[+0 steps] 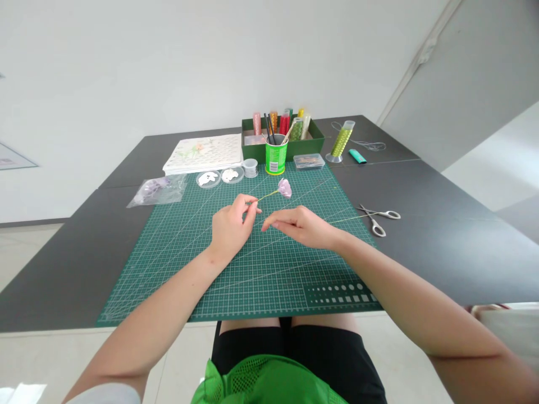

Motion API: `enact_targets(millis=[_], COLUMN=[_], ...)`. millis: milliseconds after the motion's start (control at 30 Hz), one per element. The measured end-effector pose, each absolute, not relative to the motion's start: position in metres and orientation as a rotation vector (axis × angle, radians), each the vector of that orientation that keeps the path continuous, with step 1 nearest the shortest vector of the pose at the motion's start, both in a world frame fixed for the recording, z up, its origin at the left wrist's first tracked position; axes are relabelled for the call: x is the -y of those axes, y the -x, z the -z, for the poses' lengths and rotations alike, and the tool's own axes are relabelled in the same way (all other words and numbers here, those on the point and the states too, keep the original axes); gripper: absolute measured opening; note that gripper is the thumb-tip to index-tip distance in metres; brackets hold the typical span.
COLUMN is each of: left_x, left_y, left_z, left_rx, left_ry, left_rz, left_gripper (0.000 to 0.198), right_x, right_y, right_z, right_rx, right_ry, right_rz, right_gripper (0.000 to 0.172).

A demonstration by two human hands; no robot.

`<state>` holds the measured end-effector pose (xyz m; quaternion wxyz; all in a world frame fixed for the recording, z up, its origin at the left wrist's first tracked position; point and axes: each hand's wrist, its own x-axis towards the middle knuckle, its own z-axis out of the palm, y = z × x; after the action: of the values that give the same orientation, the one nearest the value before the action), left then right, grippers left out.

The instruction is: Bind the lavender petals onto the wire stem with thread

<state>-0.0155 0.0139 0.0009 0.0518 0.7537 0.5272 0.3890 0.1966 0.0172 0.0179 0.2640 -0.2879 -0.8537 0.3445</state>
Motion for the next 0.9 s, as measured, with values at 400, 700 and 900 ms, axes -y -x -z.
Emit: enact_targets(millis=[400, 700, 900], left_x=[-0.022, -0.021, -0.013], left_y=[0.011, 0.006, -0.001], left_z=[0.003, 0.002, 0.004], left_rx=[-1.178, -1.099, -1.009], left_ry=[-1.555, -1.300, -1.207], left_rz=[-1.207, -1.193, -1.144], left_gripper=[0.018, 0.016, 0.013], right_x=[-0.030, -0.043, -0.027], right_y=[-0.202, -0.202, -0.176], right_z=[-0.006, 0.010, 0.011], right_rx=[2.577, 2.081, 1.750], right_ry=[1.244, 1.107, 0.855], right_rz=[-0.481, -0.457, -1.142], right_gripper=[0.034, 0.039, 0.034])
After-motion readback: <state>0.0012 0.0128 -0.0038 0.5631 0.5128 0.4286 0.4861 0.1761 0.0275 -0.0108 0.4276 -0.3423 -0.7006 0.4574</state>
